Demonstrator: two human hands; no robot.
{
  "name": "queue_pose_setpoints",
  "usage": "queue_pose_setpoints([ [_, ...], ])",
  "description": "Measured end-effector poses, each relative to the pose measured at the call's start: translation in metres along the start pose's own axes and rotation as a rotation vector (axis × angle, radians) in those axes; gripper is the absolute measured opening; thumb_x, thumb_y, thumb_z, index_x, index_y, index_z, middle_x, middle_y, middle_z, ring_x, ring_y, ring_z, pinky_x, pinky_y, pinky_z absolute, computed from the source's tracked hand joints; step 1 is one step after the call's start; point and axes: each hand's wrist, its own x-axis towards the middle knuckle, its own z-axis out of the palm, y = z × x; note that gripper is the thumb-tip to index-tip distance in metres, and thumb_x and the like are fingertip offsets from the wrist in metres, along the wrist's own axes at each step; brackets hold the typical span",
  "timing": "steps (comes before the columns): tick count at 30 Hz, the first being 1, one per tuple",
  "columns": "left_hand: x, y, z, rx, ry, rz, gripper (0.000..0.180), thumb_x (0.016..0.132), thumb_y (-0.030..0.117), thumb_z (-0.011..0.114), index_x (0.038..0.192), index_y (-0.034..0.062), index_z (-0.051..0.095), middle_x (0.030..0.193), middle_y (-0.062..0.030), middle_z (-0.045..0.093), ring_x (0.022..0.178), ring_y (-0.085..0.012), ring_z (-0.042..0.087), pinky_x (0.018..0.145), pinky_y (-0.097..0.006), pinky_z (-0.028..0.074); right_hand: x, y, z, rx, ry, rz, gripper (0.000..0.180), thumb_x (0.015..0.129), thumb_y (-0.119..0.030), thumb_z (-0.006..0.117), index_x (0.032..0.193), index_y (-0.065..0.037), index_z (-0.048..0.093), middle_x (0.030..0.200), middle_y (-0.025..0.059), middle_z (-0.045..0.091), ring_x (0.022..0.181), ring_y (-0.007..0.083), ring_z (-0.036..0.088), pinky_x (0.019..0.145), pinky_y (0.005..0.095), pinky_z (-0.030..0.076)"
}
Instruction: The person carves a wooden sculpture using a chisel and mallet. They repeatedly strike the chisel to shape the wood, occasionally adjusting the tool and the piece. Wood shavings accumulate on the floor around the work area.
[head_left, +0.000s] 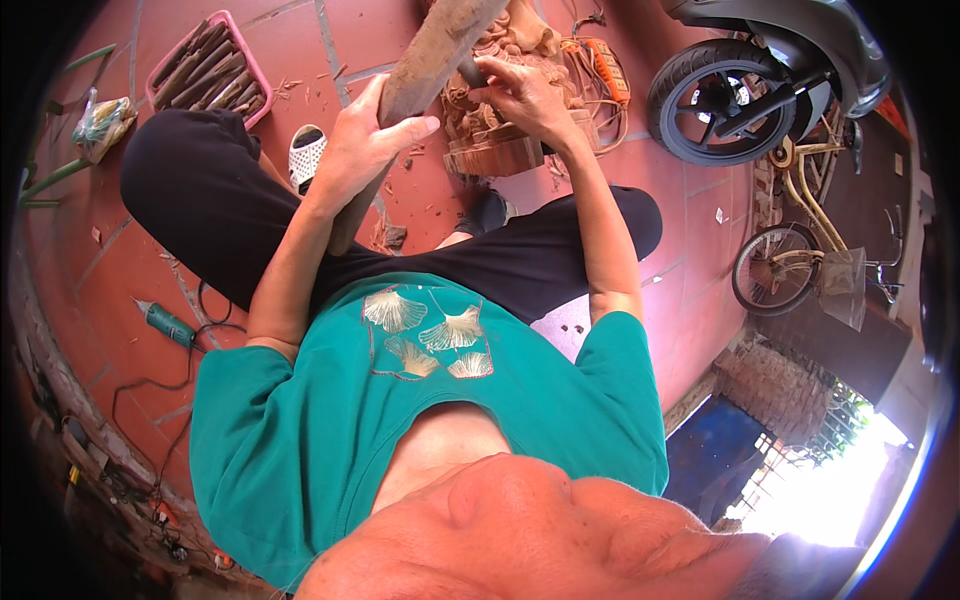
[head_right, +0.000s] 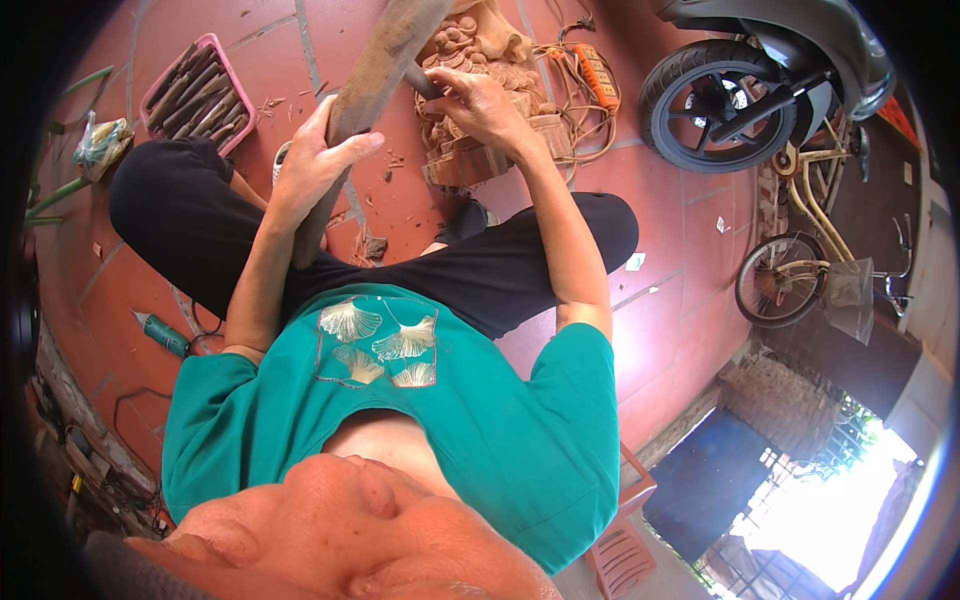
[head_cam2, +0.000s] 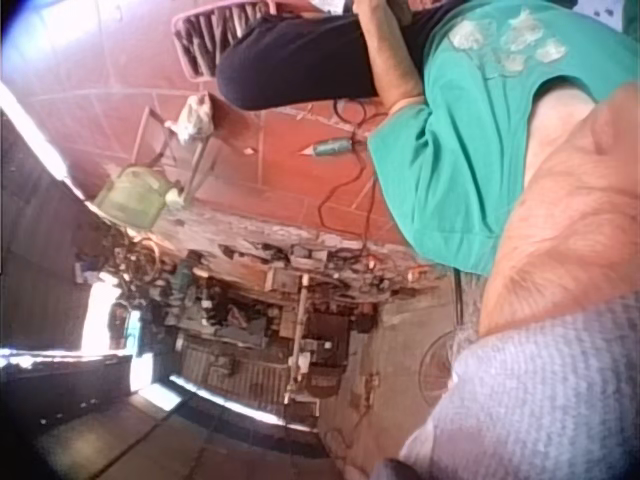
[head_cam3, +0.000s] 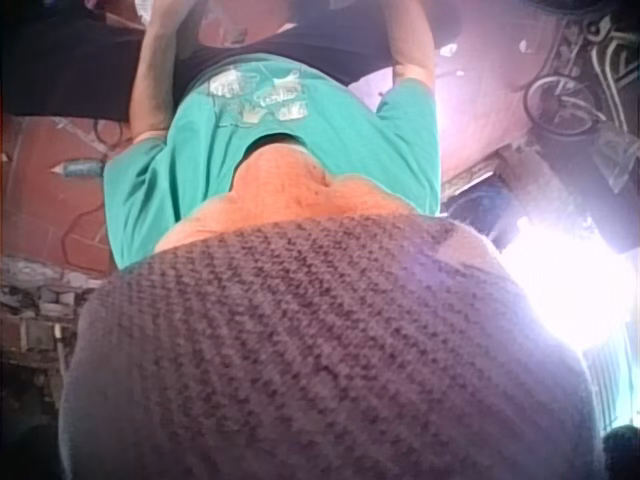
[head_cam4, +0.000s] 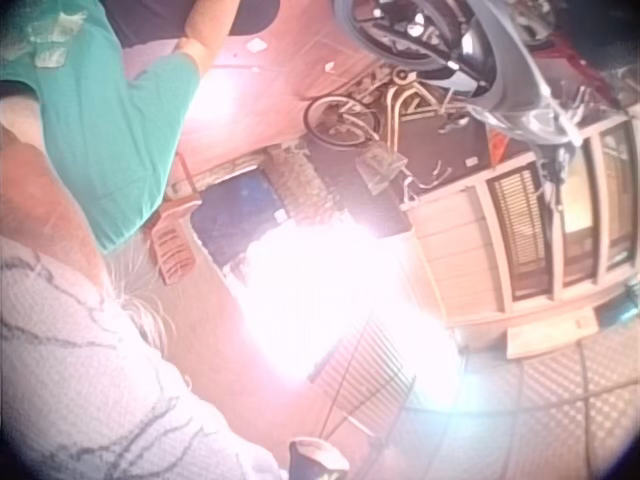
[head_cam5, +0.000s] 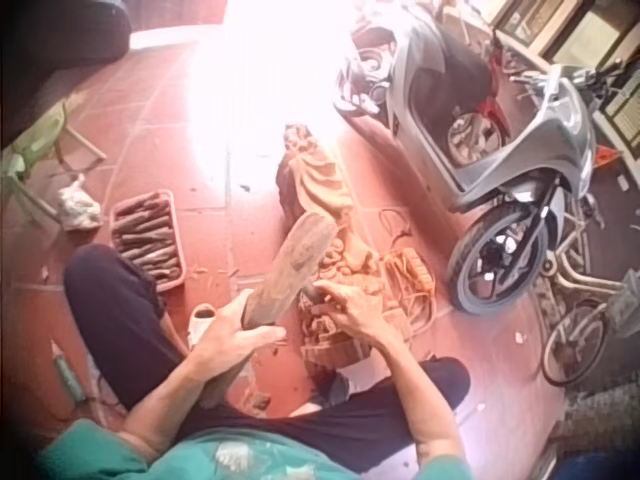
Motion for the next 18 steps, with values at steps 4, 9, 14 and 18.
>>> queue_pose_setpoints([
  [4, -0.004, 0.016, -0.013, -0.112, 0.053, 0.009, 0.038, 0.089, 0.023, 0.077, 0.114, 0.0007, 0.058, 0.085, -0.0020, 0.065, 0.071, -0.0097, 0.061, 0.065, -0.026, 0.050, -0.003, 0.002, 0.002, -0.037, 0.031, -0.024, 0.037, 0.093, -0.012, 0.071, 0.128, -0.005, 0.061, 0.092, 0.0070, 0.070, 0.080, 0.0127, 0.064, 0.077, 0.0289, 0.052],
  [9, -0.004, 0.016, -0.008, -0.076, 0.077, 0.022, 0.040, 0.090, 0.022, 0.075, 0.118, 0.0006, 0.056, 0.083, -0.0028, 0.066, 0.068, -0.0131, 0.063, 0.065, -0.029, 0.051, -0.003, 0.003, 0.006, 0.039, 0.038, 0.001, 0.037, 0.092, -0.013, 0.072, 0.126, -0.004, 0.061, 0.087, 0.0087, 0.070, 0.079, 0.0148, 0.064, 0.073, 0.0311, 0.052],
  [14, 0.000, -0.011, 0.000, 0.069, -0.076, 0.045, 0.052, 0.089, 0.027, 0.076, 0.128, -0.0010, 0.056, 0.089, -0.0059, 0.067, 0.074, -0.0157, 0.064, 0.071, -0.032, 0.052, 0.001, 0.006, 0.002, -0.059, 0.064, -0.064, 0.037, 0.093, -0.016, 0.071, 0.127, -0.006, 0.061, 0.086, 0.0076, 0.069, 0.075, 0.0149, 0.062, 0.071, 0.0316, 0.050],
  [18, -0.004, 0.013, -0.002, 0.020, -0.034, -0.078, 0.049, 0.089, 0.027, 0.076, 0.124, -0.0009, 0.057, 0.089, -0.0052, 0.065, 0.076, -0.0117, 0.060, 0.070, -0.030, 0.050, -0.006, 0.006, -0.015, -0.014, 0.122, -0.006, 0.024, 0.093, -0.010, 0.067, 0.116, -0.005, 0.060, 0.085, 0.0086, 0.070, 0.073, 0.0163, 0.065, 0.068, 0.0318, 0.050],
])
